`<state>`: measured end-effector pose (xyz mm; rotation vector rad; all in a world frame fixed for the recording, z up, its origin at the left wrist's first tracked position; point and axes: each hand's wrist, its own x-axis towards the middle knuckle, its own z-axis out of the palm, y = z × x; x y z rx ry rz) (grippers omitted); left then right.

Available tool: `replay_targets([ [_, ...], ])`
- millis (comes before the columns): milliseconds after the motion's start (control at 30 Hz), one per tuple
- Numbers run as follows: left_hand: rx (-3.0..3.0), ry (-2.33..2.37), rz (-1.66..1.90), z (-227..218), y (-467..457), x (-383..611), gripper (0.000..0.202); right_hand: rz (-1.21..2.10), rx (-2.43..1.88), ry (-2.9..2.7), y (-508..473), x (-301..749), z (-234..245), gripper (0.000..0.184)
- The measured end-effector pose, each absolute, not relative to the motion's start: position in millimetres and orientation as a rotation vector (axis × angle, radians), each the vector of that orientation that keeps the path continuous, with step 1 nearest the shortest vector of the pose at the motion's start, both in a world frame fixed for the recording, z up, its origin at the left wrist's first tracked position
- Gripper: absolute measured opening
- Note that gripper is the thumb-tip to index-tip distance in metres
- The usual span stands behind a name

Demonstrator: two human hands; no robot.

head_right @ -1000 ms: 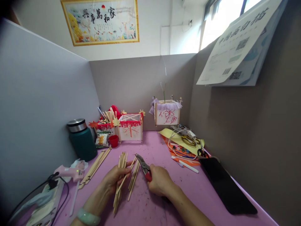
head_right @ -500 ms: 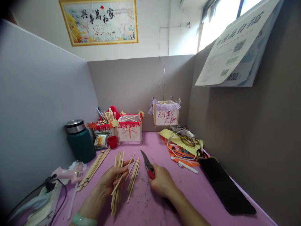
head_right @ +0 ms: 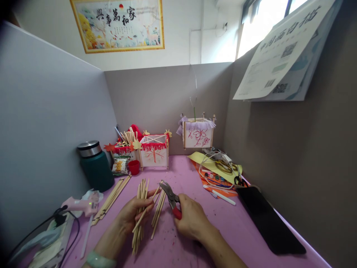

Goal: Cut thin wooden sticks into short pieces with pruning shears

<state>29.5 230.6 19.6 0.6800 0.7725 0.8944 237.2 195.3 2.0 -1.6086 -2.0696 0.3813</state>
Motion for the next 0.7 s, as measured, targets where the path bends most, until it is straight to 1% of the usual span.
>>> replay_targets([
  [133, 0.694, 0.748, 0.900, 22.0, 227.7, 30.2, 0.050, 0.343, -1.688, -2.072, 196.6, 234.5, 1.2, 0.015],
  [267, 0.717, 0.779, 0.927, 24.8, 225.1, 31.2, 0.051, 0.318, -1.751, -2.037, 199.8, 232.5, -1.6, 0.016],
  [333, 0.750, 0.781, 0.930, 24.6, 225.4, 31.9, 0.048, 0.369, -1.740, -2.028, 202.4, 234.5, -3.4, 0.015],
  [433, 0.843, 0.743, 0.922, 22.2, 227.2, 33.5, 0.039, 0.464, -1.676, -1.940, 206.4, 240.4, -3.9, 0.010],
  [500, 0.905, 0.722, 0.927, 19.8, 228.0, 35.0, 0.026, 0.588, -1.563, -1.825, 207.8, 243.8, -1.6, 0.009],
  [567, 0.953, 0.734, 0.951, 17.7, 227.9, 37.6, 0.019, 0.848, -1.366, -1.710, 207.2, 243.9, 1.9, 0.014],
  [633, 0.974, 0.760, 0.976, 16.3, 227.2, 41.5, 0.023, 1.140, -1.131, -1.602, 204.6, 239.2, 4.6, 0.023],
  [700, 0.939, 0.768, 0.993, 15.7, 226.2, 46.7, 0.028, 1.298, -0.958, -1.532, 201.4, 230.1, 5.1, 0.029],
])
